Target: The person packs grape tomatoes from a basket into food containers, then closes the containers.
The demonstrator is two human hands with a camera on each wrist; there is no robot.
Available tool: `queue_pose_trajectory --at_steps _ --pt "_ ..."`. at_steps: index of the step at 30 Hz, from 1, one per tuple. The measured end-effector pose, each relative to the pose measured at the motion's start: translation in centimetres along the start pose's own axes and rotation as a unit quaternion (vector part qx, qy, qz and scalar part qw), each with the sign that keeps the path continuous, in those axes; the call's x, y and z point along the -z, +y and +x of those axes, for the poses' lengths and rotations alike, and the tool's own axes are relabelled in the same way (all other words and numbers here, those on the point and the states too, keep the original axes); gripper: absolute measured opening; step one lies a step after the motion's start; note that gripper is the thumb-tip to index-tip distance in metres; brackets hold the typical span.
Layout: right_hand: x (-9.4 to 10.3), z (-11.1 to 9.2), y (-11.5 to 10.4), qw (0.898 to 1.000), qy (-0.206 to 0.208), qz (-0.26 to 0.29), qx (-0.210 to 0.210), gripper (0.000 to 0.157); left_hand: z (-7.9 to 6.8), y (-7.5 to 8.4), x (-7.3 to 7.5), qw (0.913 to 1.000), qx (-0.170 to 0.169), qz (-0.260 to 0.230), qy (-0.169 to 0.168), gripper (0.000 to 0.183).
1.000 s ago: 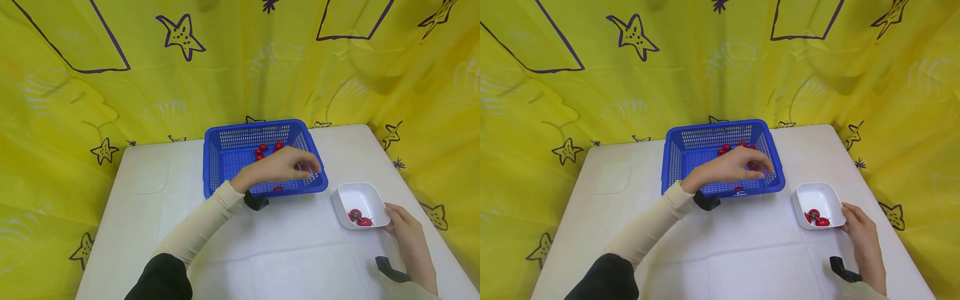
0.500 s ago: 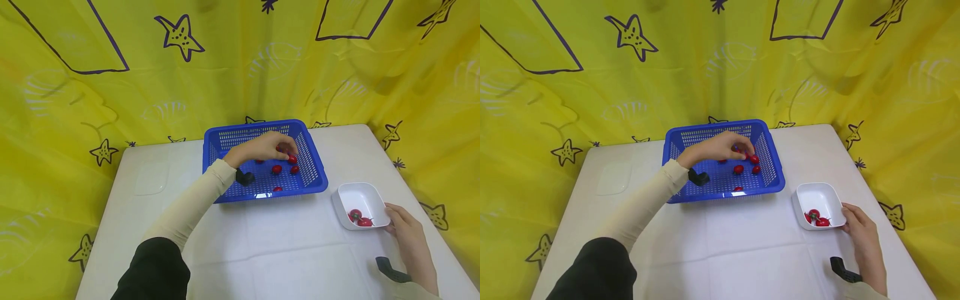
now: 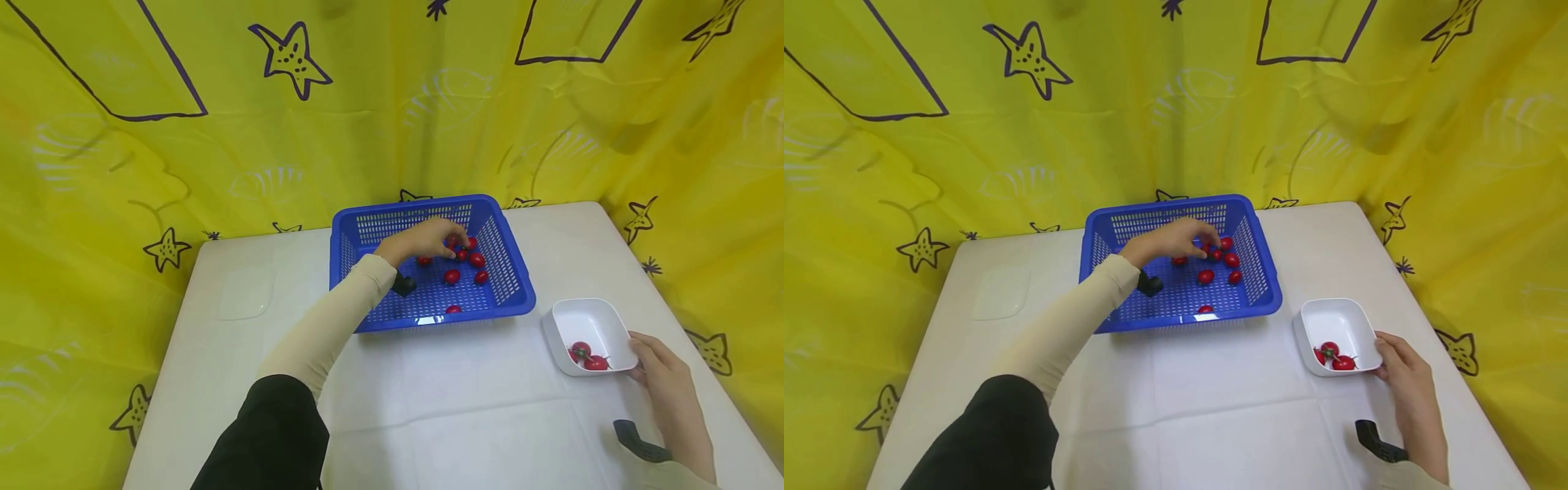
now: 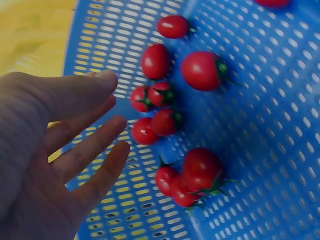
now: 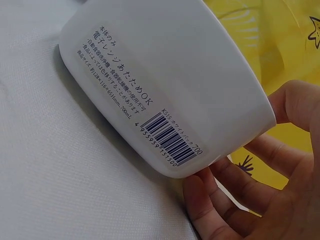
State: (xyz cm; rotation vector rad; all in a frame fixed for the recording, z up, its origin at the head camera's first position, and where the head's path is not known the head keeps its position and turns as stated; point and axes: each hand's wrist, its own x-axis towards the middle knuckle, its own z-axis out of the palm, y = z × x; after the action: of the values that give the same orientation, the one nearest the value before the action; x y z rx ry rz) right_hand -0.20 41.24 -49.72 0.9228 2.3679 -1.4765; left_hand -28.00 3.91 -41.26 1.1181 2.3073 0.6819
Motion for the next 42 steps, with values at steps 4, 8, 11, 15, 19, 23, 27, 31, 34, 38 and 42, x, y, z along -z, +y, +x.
queue_pose_trajectory --at_steps 4,8,11,15,19,23,27,31,34,38,42 --pt "0.0 0.0 0.1 1.0 -0.005 0.005 -0.001 0.07 0.2 -0.4 -0.5 0.9995 0.026 0.017 -0.007 0.039" --pt "-0.1 0.0 -0.1 1.0 -0.006 0.001 -0.008 0.072 0.4 -0.5 -1.1 0.9982 0.049 0.032 -0.007 0.042" --pt "-0.2 0.0 -0.2 1.0 -0.006 -0.005 -0.009 0.074 0.8 -0.7 -1.5 0.997 0.062 0.046 -0.004 0.042" --pt "-0.1 0.0 -0.2 1.0 -0.003 -0.016 -0.009 0.074 1.4 -0.8 -2.0 0.9957 0.073 0.057 0.003 0.04" --pt "0.0 0.1 -0.1 1.0 -0.002 -0.011 -0.008 0.073 1.9 -1.0 -2.4 0.9949 0.081 0.06 0.012 0.038" --pt "-0.2 0.1 0.0 1.0 0.0 -0.006 -0.002 0.072 2.2 -1.1 -2.8 0.9928 0.092 0.07 0.029 0.037" --pt "-0.2 0.1 0.0 1.0 0.003 -0.011 -0.002 0.073 2.5 -1.0 -3.1 0.9902 0.092 0.099 0.037 0.033" --pt "-0.2 0.0 -0.1 1.0 0.0 -0.013 -0.009 0.075 2.7 -1.1 -3.5 0.9879 0.087 0.123 0.039 0.029" --pt "-0.1 0.0 -0.2 1.0 -0.002 -0.01 -0.01 0.075 2.8 -1.1 -3.6 0.9877 0.085 0.125 0.041 0.028" --pt "-0.1 0.0 -0.2 1.0 -0.004 -0.002 -0.008 0.074 2.8 -1.0 -3.6 0.9884 0.087 0.117 0.042 0.027" --pt "-0.1 0.0 -0.2 1.0 -0.008 0.003 -0.01 0.075 2.8 -1.0 -3.5 0.9891 0.087 0.109 0.046 0.023"
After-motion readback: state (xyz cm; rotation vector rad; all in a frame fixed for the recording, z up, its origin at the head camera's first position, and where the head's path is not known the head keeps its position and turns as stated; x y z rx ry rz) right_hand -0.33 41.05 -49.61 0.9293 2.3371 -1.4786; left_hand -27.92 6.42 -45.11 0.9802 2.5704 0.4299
